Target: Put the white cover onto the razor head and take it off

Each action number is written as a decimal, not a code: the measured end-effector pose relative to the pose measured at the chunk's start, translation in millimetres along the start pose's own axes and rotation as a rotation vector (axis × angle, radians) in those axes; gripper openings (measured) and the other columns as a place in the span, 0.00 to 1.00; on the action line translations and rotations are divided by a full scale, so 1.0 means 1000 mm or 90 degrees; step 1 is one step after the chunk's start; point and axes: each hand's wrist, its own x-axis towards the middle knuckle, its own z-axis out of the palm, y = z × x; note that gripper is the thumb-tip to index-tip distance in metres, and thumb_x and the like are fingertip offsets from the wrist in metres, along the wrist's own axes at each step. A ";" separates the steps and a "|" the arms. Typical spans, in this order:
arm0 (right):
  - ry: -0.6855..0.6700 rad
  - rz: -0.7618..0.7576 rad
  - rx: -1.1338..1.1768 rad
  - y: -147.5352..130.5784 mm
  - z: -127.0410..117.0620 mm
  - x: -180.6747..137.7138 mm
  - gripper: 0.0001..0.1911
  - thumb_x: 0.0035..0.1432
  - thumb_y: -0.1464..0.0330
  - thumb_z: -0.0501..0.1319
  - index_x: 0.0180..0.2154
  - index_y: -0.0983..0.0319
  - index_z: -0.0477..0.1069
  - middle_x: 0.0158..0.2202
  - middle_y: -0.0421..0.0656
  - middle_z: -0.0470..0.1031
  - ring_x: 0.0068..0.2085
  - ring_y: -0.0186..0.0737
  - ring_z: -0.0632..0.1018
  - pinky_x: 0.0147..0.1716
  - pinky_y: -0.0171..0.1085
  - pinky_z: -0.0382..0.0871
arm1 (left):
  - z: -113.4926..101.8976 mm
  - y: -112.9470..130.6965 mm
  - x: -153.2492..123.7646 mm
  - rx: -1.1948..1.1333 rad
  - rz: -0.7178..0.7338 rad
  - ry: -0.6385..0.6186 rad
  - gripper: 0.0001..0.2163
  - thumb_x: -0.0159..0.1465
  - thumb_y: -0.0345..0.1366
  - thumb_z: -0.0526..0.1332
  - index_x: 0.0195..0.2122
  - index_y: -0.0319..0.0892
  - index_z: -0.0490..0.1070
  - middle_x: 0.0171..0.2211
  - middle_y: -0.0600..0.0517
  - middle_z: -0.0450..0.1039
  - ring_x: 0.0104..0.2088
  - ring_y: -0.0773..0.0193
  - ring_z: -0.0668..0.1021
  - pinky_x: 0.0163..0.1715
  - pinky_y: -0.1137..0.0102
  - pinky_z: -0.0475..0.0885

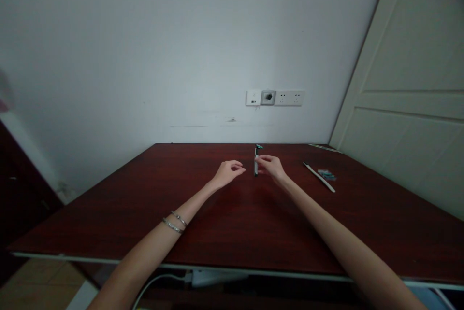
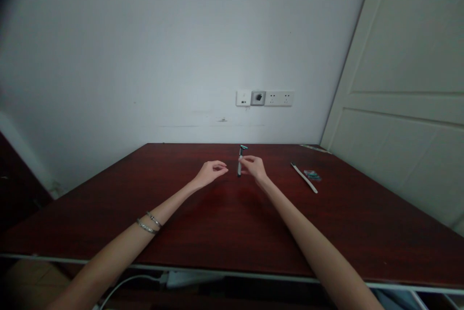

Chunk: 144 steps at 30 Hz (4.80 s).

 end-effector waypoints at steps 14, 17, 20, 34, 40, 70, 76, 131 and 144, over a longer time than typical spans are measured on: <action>-0.062 0.037 0.065 -0.002 0.039 -0.031 0.08 0.46 0.71 0.65 0.28 0.64 0.67 0.23 0.38 0.71 0.21 0.30 0.73 0.18 0.30 0.74 | 0.009 0.020 -0.007 0.085 -0.012 0.026 0.08 0.54 0.37 0.61 0.28 0.37 0.76 0.26 0.49 0.77 0.28 0.65 0.77 0.28 0.75 0.68; -0.058 0.038 0.049 0.000 0.041 -0.030 0.09 0.45 0.70 0.66 0.27 0.64 0.67 0.21 0.38 0.71 0.20 0.30 0.73 0.17 0.30 0.74 | 0.009 0.022 -0.008 0.119 -0.029 0.029 0.08 0.54 0.36 0.61 0.26 0.37 0.76 0.24 0.49 0.77 0.26 0.66 0.76 0.27 0.75 0.66; -0.063 0.035 0.046 0.002 0.041 -0.030 0.09 0.44 0.70 0.67 0.27 0.64 0.67 0.22 0.38 0.72 0.22 0.31 0.74 0.18 0.32 0.75 | 0.010 0.023 -0.008 0.143 -0.028 0.031 0.09 0.55 0.35 0.59 0.26 0.37 0.76 0.24 0.49 0.76 0.25 0.66 0.75 0.27 0.75 0.65; -0.054 0.073 -0.046 0.003 0.003 -0.007 0.10 0.52 0.64 0.61 0.32 0.65 0.70 0.32 0.46 0.73 0.27 0.33 0.74 0.19 0.36 0.75 | -0.024 -0.004 -0.001 0.224 -0.245 -0.107 0.14 0.55 0.37 0.54 0.20 0.34 0.73 0.16 0.48 0.71 0.14 0.68 0.72 0.17 0.76 0.66; -0.044 0.080 -0.063 0.006 -0.016 0.002 0.11 0.52 0.64 0.61 0.35 0.66 0.69 0.35 0.48 0.72 0.29 0.34 0.74 0.20 0.33 0.74 | -0.029 -0.018 0.000 0.383 -0.208 -0.092 0.12 0.53 0.40 0.57 0.22 0.36 0.74 0.21 0.44 0.74 0.24 0.61 0.77 0.24 0.73 0.69; 0.108 0.052 -0.715 -0.023 -0.158 0.045 0.10 0.44 0.77 0.60 0.33 0.69 0.74 0.29 0.51 0.75 0.31 0.45 0.77 0.29 0.38 0.71 | -0.035 -0.022 0.005 0.489 -0.234 -0.090 0.18 0.57 0.50 0.53 0.25 0.41 0.73 0.32 0.45 0.75 0.35 0.55 0.77 0.34 0.67 0.68; 0.091 0.116 -0.957 -0.019 -0.185 0.036 0.12 0.48 0.73 0.58 0.38 0.67 0.71 0.38 0.55 0.74 0.38 0.50 0.77 0.32 0.40 0.69 | -0.045 -0.015 0.024 0.453 -0.223 -0.091 0.17 0.57 0.47 0.53 0.22 0.41 0.72 0.26 0.47 0.73 0.31 0.60 0.76 0.29 0.71 0.65; -0.025 -0.296 -0.598 -0.024 0.009 -0.026 0.21 0.60 0.60 0.49 0.25 0.64 0.73 0.22 0.45 0.73 0.23 0.37 0.73 0.23 0.31 0.58 | -0.002 0.029 0.083 0.237 -0.312 -0.248 0.06 0.51 0.30 0.60 0.21 0.32 0.72 0.19 0.47 0.72 0.18 0.70 0.71 0.20 0.76 0.68; -0.063 -0.240 -0.604 -0.009 0.010 -0.027 0.22 0.60 0.62 0.48 0.18 0.62 0.66 0.18 0.44 0.69 0.20 0.36 0.72 0.19 0.30 0.55 | 0.012 0.002 0.086 0.320 -0.370 -0.358 0.07 0.48 0.31 0.62 0.16 0.35 0.70 0.10 0.50 0.65 0.17 0.65 0.71 0.21 0.72 0.68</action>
